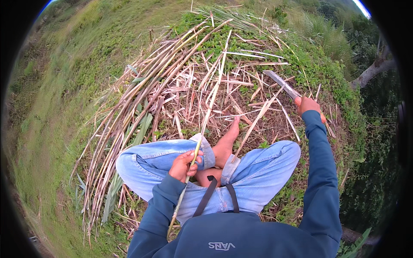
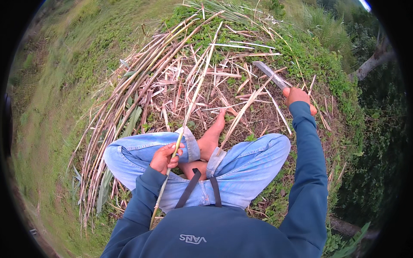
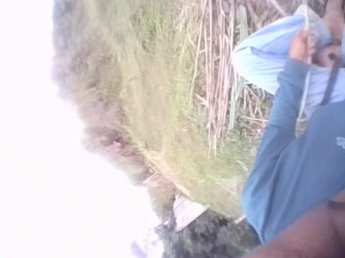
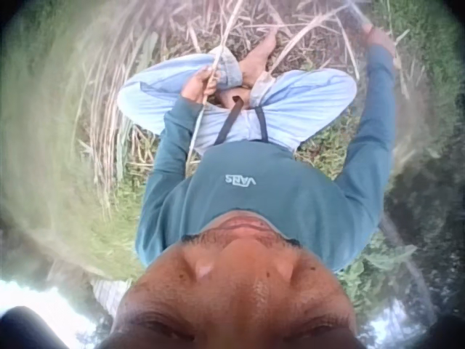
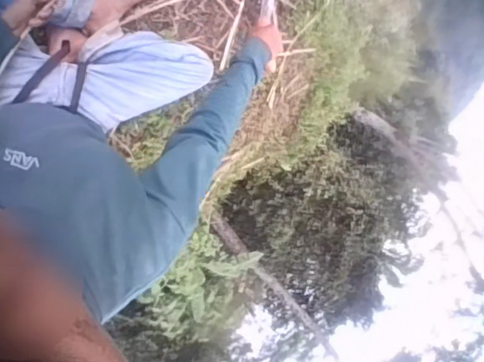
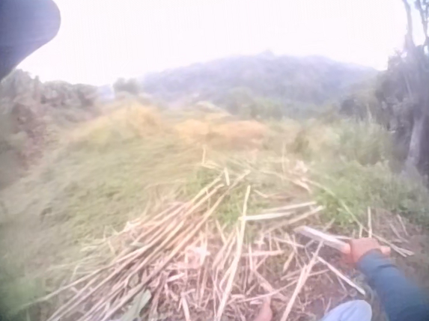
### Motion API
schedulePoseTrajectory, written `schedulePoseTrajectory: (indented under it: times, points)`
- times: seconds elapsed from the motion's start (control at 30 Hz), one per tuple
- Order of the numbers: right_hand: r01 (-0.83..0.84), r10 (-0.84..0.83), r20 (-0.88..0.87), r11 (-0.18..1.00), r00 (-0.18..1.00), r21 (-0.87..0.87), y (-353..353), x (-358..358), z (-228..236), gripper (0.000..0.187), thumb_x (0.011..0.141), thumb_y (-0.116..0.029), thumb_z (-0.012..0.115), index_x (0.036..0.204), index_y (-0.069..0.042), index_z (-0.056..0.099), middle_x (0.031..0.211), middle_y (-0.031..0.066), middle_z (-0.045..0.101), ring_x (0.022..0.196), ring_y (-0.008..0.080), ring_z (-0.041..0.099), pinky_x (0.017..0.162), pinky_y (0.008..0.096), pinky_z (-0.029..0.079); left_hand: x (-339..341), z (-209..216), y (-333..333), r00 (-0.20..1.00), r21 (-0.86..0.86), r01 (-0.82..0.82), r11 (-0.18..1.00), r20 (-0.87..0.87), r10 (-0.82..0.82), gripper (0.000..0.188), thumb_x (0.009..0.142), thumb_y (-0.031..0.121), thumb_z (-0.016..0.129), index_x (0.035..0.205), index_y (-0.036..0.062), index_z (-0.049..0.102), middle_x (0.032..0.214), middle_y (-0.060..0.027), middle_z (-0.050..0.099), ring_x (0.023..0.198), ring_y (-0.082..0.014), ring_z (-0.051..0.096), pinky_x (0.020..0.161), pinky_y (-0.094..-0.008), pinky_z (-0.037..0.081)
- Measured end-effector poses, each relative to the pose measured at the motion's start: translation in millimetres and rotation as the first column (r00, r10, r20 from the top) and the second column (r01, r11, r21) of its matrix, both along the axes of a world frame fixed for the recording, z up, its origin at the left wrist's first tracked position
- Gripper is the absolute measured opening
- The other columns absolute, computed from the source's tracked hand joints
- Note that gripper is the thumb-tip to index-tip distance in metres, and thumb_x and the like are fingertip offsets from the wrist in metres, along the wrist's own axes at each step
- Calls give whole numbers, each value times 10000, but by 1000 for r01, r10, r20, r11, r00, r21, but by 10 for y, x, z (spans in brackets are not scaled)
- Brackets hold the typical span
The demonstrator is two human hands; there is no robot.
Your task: The person sits cross-legged on the ground and uses a machete to split long, thin sticks into smaller pieces. They hold the stick with one hand and strike it with the machete in the other, creating a pile of split wood.
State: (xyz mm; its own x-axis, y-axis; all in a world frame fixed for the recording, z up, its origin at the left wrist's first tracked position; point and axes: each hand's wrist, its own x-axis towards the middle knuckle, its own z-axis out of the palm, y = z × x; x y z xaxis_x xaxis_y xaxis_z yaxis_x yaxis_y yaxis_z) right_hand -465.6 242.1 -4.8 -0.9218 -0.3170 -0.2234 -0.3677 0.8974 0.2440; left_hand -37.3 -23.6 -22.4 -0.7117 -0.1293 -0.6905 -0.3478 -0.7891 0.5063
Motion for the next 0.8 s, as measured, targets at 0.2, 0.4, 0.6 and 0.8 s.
schedulePoseTrajectory:
  times: [0.2,0.4,0.6,0.8]
  points:
    - [155,-158,99,987,983,31,367,-116,491,356,776,-294,652,1044,-59,655,1016,198,669,938,365,645,832,459,508,-118,56,100,1000,-70,27,997,10,-27,306,1011,177,377,1236,20,513,791,0,516,487,-16,318,391,-150,254]
    - [11,49,106,864,993,-504,447,953,305,272,739,-266,633,870,-28,605,815,254,644,804,448,611,746,518,480,-141,39,147,999,-193,33,981,38,-26,316,1016,250,415,1252,71,524,753,35,507,458,-3,297,388,-143,246]
    - [-333,533,266,772,803,-541,-112,2098,-13,263,759,-297,653,876,-92,537,658,185,629,615,402,623,581,522,490,-156,46,213,998,-302,20,953,67,1,277,1012,224,420,1198,77,563,698,52,470,450,-6,302,377,-158,238]
    - [-317,436,125,796,891,-517,-384,1546,-372,220,775,-292,622,857,-97,562,683,199,636,658,394,638,624,505,510,119,108,261,996,-314,42,948,85,-16,257,1014,189,403,1162,71,576,657,54,437,436,-12,285,367,-177,224]
